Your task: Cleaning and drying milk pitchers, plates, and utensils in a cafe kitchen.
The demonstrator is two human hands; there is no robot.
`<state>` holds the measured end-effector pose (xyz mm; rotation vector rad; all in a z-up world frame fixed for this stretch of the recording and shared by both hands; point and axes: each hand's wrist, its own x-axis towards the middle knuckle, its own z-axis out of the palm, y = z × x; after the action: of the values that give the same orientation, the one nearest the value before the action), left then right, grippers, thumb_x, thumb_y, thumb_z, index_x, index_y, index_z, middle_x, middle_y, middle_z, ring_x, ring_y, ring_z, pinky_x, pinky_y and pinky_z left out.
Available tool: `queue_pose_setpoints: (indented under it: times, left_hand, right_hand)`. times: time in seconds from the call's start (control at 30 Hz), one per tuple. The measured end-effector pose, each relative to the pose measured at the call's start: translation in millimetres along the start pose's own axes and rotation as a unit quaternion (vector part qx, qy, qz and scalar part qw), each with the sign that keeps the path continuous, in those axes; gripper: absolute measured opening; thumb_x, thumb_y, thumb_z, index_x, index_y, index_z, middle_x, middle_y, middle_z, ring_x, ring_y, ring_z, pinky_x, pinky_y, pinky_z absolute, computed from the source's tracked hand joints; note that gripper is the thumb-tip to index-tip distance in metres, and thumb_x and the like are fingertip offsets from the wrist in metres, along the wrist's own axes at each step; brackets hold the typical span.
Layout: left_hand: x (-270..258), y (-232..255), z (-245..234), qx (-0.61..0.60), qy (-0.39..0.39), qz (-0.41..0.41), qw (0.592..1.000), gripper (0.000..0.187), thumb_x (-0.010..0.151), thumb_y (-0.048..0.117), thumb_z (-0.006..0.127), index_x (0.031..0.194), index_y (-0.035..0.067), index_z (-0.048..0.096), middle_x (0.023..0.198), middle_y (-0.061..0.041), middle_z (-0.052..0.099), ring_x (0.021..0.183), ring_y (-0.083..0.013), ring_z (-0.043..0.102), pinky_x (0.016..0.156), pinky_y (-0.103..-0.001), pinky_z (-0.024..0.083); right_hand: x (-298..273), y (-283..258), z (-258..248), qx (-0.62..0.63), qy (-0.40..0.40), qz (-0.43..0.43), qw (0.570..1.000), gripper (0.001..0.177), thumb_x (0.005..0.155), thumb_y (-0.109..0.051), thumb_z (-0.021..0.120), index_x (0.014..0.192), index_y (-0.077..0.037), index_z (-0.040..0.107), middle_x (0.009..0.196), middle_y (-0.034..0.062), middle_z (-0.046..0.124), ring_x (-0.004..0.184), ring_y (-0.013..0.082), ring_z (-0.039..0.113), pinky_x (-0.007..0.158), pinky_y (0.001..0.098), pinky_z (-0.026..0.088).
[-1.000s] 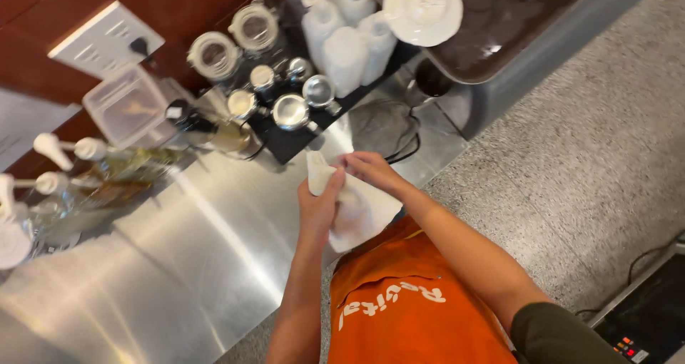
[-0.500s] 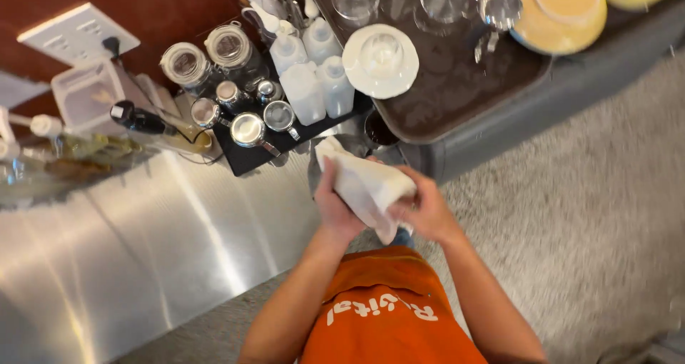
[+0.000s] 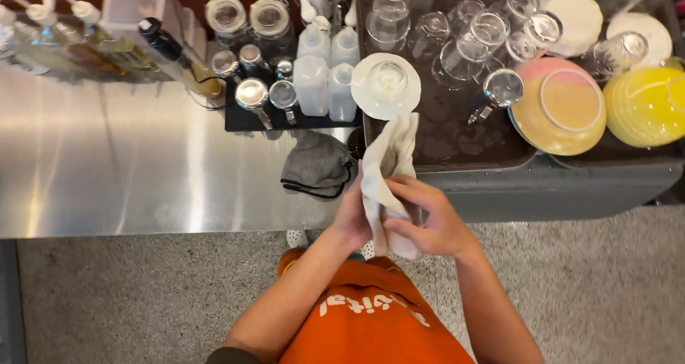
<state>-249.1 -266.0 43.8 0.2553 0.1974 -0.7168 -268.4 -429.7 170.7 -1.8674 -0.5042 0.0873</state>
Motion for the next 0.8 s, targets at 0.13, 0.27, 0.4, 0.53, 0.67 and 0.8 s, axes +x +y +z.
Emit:
queue_pose_setpoints:
  times: [0.13,0.27,0.4,0.53,0.67,0.8]
  left_hand:
    - [-5.4,17.5,36.9,-0.009,-0.092,-0.015,0.996,0.077,0.106,0.068,0.040,0.150,0.005,0.046,0.135,-0.017,0.061,0.125,-0.0332,0.059,0.108,-0.049,0.047]
    - [4.4,19.8,57.5,0.104,-0.109,0.013,0.989,0.074,0.105,0.061,0.035,0.155,0.006,0.039,0.141,-0.020,0.059,0.128,-0.0341,0.059,0.110,-0.051,0.047]
    - [14.3,12.8,77.8,0.165,-0.080,0.039,0.982,0.064,0.105,0.053,0.035,0.155,0.014,0.032,0.140,-0.020,0.058,0.125,-0.0328,0.060,0.107,-0.050,0.048]
    - [29.5,1.1,72.3,0.200,-0.040,0.058,0.977,0.058,0.105,0.043,0.042,0.156,0.019,0.030,0.140,-0.011,0.057,0.127,-0.0258,0.058,0.107,-0.045,0.047]
    - [29.6,-0.2,74.7,0.217,0.005,0.075,0.973,0.055,0.106,0.039,0.047,0.155,0.017,0.035,0.140,-0.003,0.057,0.130,-0.0184,0.055,0.109,-0.038,0.045]
    - [28.2,4.5,62.9,0.196,0.041,0.083,0.976,0.053,0.106,0.037,0.048,0.150,0.009,0.042,0.136,-0.007,0.060,0.123,-0.0210,0.059,0.105,-0.039,0.048]
  right_hand:
    - [3.2,34.5,-36.9,0.003,0.034,-0.111,0.993,0.042,0.088,-0.012,0.073,0.125,0.006,0.067,0.124,0.0141,0.069,0.113,0.0244,0.066,0.098,0.0347,0.051]
    - [11.5,124.7,-71.8,0.022,0.449,0.112,0.886,0.030,0.094,-0.023,0.078,0.105,0.003,0.069,0.087,0.0064,0.070,0.075,0.0133,0.063,0.070,0.0290,0.051]
    - [29.0,140.3,-84.7,-0.184,0.494,0.171,0.832,0.046,0.080,-0.032,0.089,0.100,0.002,0.066,0.069,0.0067,0.067,0.063,0.0165,0.062,0.060,0.0319,0.048]
    - [34.2,167.0,-87.1,-0.218,0.492,0.191,0.821,0.039,0.080,-0.033,0.086,0.094,-0.001,0.069,0.066,0.0061,0.068,0.060,0.0183,0.063,0.060,0.0343,0.049]
    - [28.6,177.7,-85.6,-0.207,0.463,0.174,0.844,0.025,0.091,-0.023,0.075,0.087,0.001,0.068,0.068,0.0082,0.065,0.061,0.0205,0.064,0.062,0.0351,0.050]
    - [11.7,152.5,-83.9,-0.063,0.440,0.170,0.879,0.018,0.097,-0.014,0.066,0.091,0.004,0.064,0.074,0.0082,0.068,0.068,0.0189,0.070,0.063,0.0319,0.055]
